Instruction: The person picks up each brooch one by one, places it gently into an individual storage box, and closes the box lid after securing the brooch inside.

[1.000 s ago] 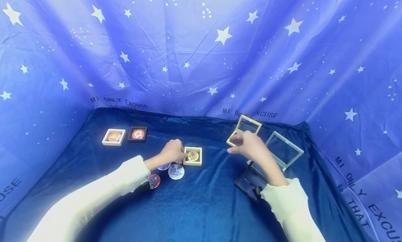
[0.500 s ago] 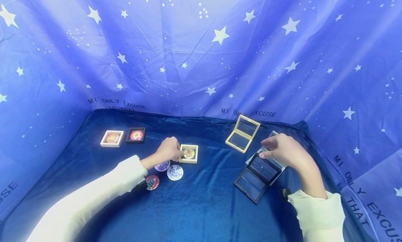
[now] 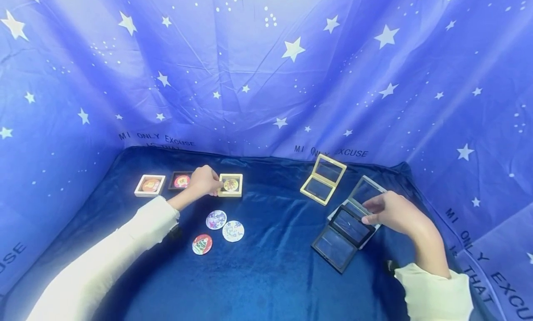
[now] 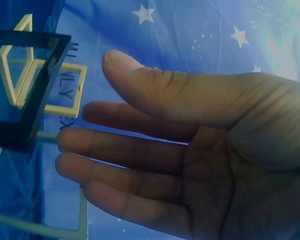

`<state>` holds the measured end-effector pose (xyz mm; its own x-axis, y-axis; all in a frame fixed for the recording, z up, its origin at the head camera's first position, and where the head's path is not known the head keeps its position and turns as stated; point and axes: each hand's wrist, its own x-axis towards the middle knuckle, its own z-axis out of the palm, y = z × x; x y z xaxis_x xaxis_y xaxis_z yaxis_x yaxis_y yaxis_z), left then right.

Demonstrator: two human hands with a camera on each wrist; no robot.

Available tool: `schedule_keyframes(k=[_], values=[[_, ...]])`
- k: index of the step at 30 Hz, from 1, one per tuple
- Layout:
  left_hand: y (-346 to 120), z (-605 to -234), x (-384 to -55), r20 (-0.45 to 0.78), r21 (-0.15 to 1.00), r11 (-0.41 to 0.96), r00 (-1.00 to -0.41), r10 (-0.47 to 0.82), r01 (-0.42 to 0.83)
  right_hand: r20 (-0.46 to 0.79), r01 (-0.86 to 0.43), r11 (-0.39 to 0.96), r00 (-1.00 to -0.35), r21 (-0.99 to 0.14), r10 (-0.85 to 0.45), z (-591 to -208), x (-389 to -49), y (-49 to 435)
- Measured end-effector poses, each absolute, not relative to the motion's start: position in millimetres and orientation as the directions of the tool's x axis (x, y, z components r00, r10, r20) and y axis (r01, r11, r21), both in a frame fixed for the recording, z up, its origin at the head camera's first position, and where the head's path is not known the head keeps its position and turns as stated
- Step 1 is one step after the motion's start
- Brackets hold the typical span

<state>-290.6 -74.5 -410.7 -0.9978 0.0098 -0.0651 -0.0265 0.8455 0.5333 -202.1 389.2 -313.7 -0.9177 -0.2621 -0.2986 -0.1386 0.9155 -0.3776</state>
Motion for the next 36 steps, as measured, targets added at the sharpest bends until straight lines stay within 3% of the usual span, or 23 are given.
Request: schedule_keyframes(k=[12,36], values=[[-104.9,-407.4,-311.1,-0.035,0.516,0.85,-0.995,-0.098,-0.102,-0.339,-0.108,0.891,-0.899,-0.441,-0.276,-325.3,-203.0,401.7],[-120.0,-423.3,-327.6,-0.131,0.507,0.832,-0.975,-0.182,-0.224,-0.291,-0.085,0.882,-0.925,-0.464,-0.243,-339.0,-202.3,397.3]])
